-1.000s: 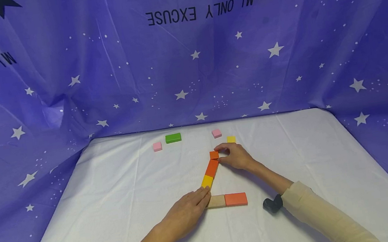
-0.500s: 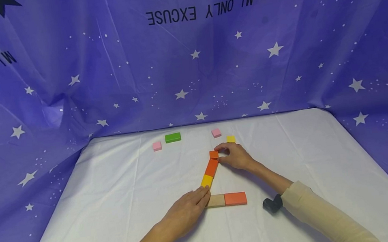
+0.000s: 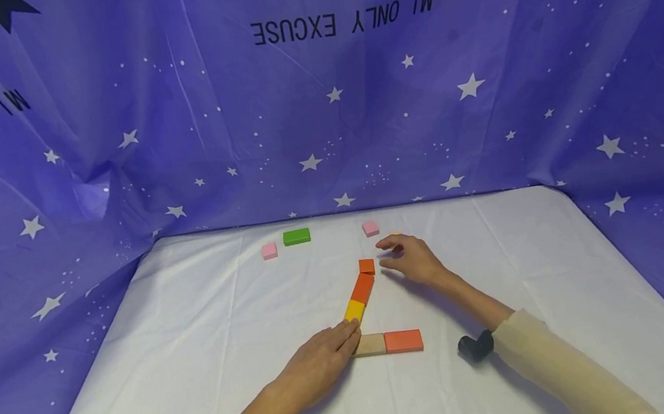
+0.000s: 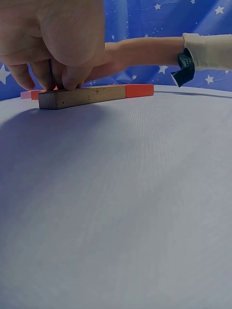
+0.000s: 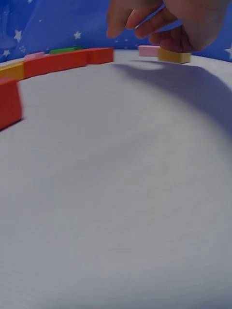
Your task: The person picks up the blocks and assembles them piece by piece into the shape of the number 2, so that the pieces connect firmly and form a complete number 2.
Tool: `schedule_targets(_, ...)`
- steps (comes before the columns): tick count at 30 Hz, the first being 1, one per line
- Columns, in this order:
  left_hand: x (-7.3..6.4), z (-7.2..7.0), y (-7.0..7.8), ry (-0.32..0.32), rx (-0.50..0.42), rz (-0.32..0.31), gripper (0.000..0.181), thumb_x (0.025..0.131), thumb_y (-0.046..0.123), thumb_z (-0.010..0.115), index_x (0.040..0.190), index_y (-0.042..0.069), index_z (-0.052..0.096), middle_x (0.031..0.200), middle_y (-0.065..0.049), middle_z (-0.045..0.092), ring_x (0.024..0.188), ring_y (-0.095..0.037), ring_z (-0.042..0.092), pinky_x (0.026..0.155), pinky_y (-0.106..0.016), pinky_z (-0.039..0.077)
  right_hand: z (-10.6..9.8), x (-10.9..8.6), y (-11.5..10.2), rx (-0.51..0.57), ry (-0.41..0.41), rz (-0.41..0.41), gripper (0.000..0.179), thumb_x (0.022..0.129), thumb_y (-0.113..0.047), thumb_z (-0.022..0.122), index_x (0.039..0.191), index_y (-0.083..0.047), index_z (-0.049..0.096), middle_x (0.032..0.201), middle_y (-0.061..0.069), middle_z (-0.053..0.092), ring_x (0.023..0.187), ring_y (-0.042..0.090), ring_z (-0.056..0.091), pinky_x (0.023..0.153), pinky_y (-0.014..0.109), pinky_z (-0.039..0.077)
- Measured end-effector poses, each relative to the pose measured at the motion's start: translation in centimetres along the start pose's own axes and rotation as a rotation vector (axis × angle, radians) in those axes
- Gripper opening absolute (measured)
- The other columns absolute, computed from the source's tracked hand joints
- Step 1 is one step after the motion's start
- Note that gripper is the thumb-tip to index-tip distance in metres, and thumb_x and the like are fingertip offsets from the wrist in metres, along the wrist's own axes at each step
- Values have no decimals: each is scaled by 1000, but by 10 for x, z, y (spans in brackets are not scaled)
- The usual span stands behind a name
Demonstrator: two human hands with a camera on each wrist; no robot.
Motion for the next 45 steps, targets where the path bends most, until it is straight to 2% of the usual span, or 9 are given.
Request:
schedule_targets(5,0,2,0,-20,-1,-7,39,95,2,64,134,-1,60,141,-16,54,130,-26,53,101,-37,48,-17,3,14,32,70,31,37,88,-13,76,123,-3,68,120,14,67,110,34,61,88,47,52)
schedule_targets(9,0,3,0,-33,-2,-13,39,96,2,63,135,-1,59,143,-16,53,131,-26,52,102,-37,47,-25,7,28,69,108,77,39,87,-11,77,124,-4,68,126,15,63,114,36,59,92,47,51)
schedule_targets(15,0,3,-1,-44,-19,-20,40,96,2,62,136,-1,59,143,-16,53,132,-27,51,103,-37,46,-28,12,42,55,107,98,43,87,-8,76,128,-1,64,131,21,60,117,39,58,99,48,47)
schedule_targets(19,0,3,0,-45,-23,-20,40,96,3,62,136,-2,59,143,-16,53,131,-26,51,102,-37,47,-28,15,47,31,94,96,44,88,-7,75,129,0,63,129,22,61,116,39,59,100,48,47)
schedule_targets(33,0,3,-1,-51,-16,-27,40,96,3,63,136,-1,59,144,-15,52,132,-26,51,103,-37,46,-25,21,54,-35,54,108,42,89,-7,75,128,3,64,124,23,62,110,36,59,94,47,48)
schedule_targets(45,0,4,-1,-67,-16,-32,41,97,3,62,137,-1,58,145,-15,51,133,-26,50,104,-37,45,-25,19,50,-42,65,120,38,89,-5,73,125,3,66,120,22,66,109,36,61,93,47,49)
Point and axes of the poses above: each hand's wrist, its own x-axis towards the middle knuckle, its own z-axis out of the palm, y = z × x, the point moved 7 cm from there along x, towards the middle knuckle
